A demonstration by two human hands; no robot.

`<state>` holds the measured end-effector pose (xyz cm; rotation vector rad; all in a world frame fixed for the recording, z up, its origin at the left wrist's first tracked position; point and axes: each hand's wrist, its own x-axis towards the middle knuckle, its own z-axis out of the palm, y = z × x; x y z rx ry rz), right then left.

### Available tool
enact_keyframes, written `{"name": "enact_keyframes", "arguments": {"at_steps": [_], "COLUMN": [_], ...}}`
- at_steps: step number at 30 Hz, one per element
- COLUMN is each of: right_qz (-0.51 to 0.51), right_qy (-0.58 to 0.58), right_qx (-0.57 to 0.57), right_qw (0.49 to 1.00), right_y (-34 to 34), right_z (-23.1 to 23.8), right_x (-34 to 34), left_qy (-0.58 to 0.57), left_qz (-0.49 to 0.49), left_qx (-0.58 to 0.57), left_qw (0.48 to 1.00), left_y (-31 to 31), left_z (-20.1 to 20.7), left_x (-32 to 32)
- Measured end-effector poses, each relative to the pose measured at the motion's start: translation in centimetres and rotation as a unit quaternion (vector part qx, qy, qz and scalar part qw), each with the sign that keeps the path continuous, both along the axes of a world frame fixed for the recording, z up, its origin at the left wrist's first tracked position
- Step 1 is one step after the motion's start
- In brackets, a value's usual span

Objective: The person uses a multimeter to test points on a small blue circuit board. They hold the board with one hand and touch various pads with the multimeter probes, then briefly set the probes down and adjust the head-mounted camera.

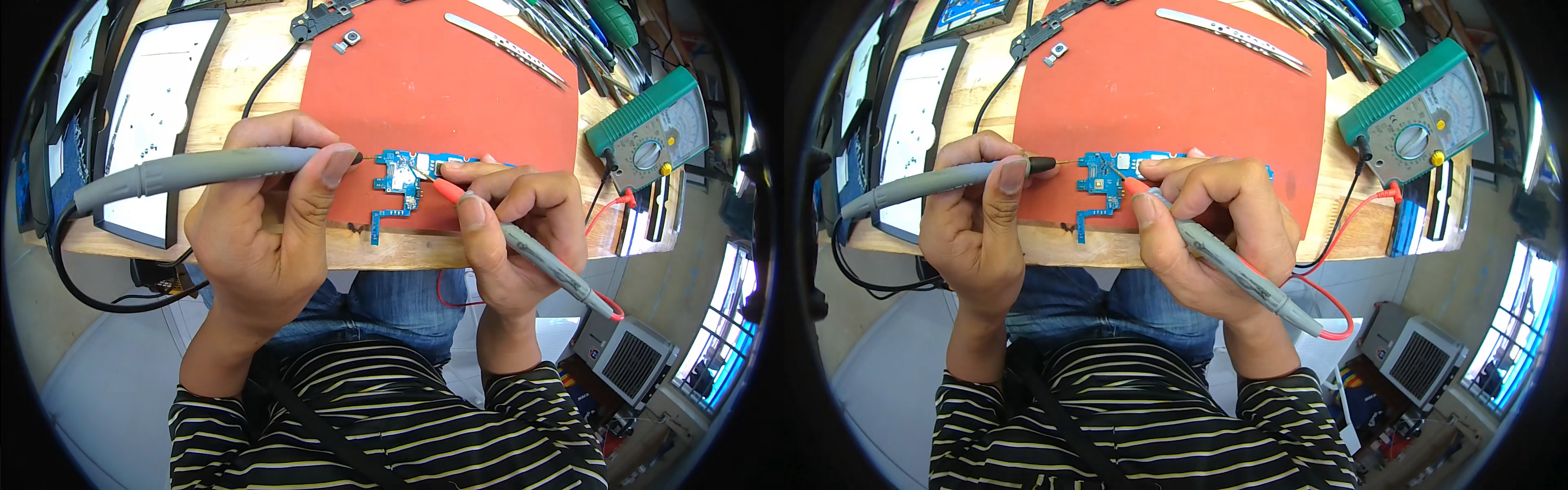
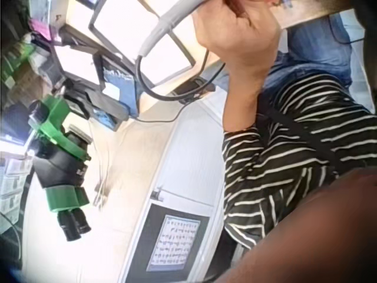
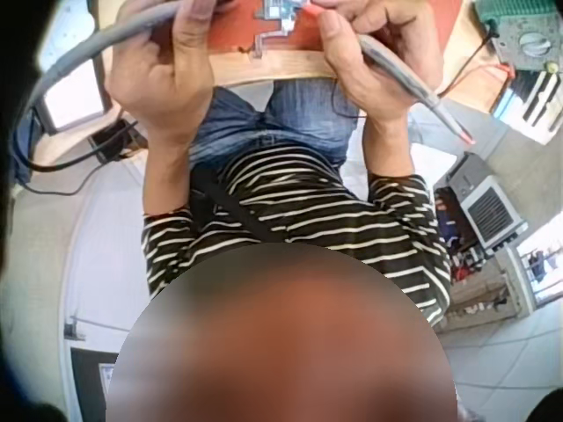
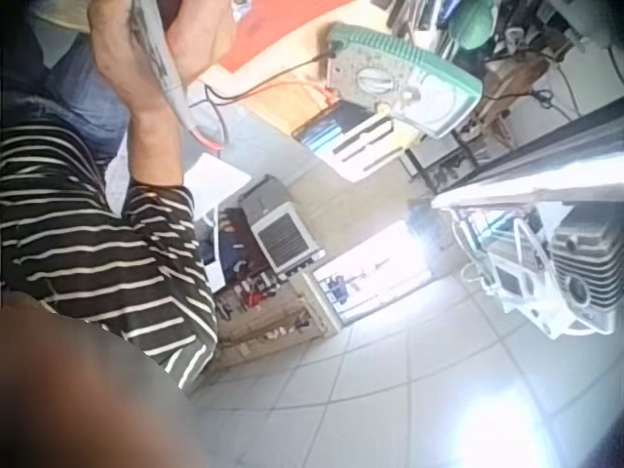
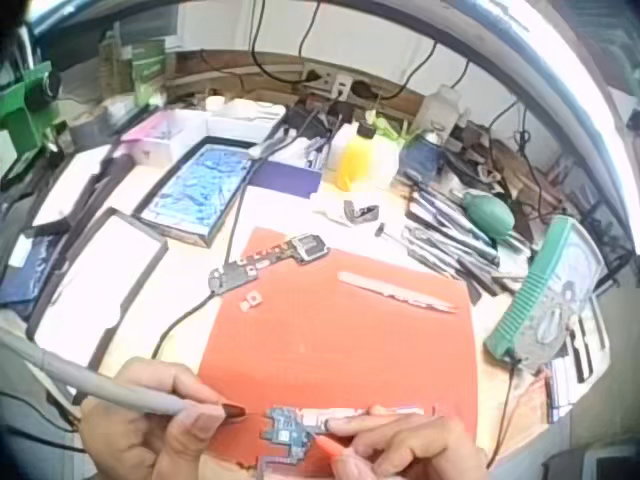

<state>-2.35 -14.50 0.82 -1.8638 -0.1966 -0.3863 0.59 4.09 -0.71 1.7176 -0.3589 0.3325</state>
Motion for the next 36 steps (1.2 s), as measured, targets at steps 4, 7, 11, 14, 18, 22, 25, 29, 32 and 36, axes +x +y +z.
{"name": "enact_keyframes", "arguments": {"at_steps": [4,7,11,14,18,22,25,29,32,36], "right_qz": [0.0,0.008,0.009,0.01,0.018,0.018,0.022,0.021,0.022,0.015], "right_qy": [0.011,-0.061,-0.01,-0.007,-0.056,-0.066,-0.064,-0.061,-0.066,-0.068], "right_qx": [0.009,0.009,-0.021,-0.011,0.014,0.017,0.018,0.02,0.014,0.015], "right_qw": [1.0,0.998,1.0,1.0,0.998,0.998,0.998,0.998,0.997,0.997], "right_y": [0.1,0.2,-0.1,-0.1,-0.1,-0.1,-0.1,-0.1,-0.1,-0.1], "right_z": [0.1,-0.4,-0.1,-0.1,-0.6,-0.8,-0.8,-0.8,-0.8,-0.9], "right_x": [0.0,0.6,0.2,0.0,0.5,0.6,0.5,0.6,0.6,0.6], "left_qy": [0.001,0.003,0.036,0.003,-0.001,0.041,0.039,0.042,0.044,-0.009], "left_qz": [-0.001,-0.001,-0.005,-0.006,-0.008,-0.012,-0.007,-0.008,-0.01,-0.011], "left_qx": [-0.005,-0.012,0.019,-0.018,-0.022,0.014,0.015,0.006,-0.001,-0.002], "left_qw": [1.0,1.0,0.999,1.0,1.0,0.999,0.999,0.999,0.999,1.0], "left_y": [0.0,-0.1,0.1,-0.1,-0.1,0.1,0.0,0.0,0.0,0.0], "left_z": [0.0,0.0,0.3,0.0,-0.1,0.4,0.5,0.5,0.4,0.0], "left_x": [0.0,0.0,-0.5,0.0,0.0,-0.3,-0.3,-0.3,-0.4,0.1]}}
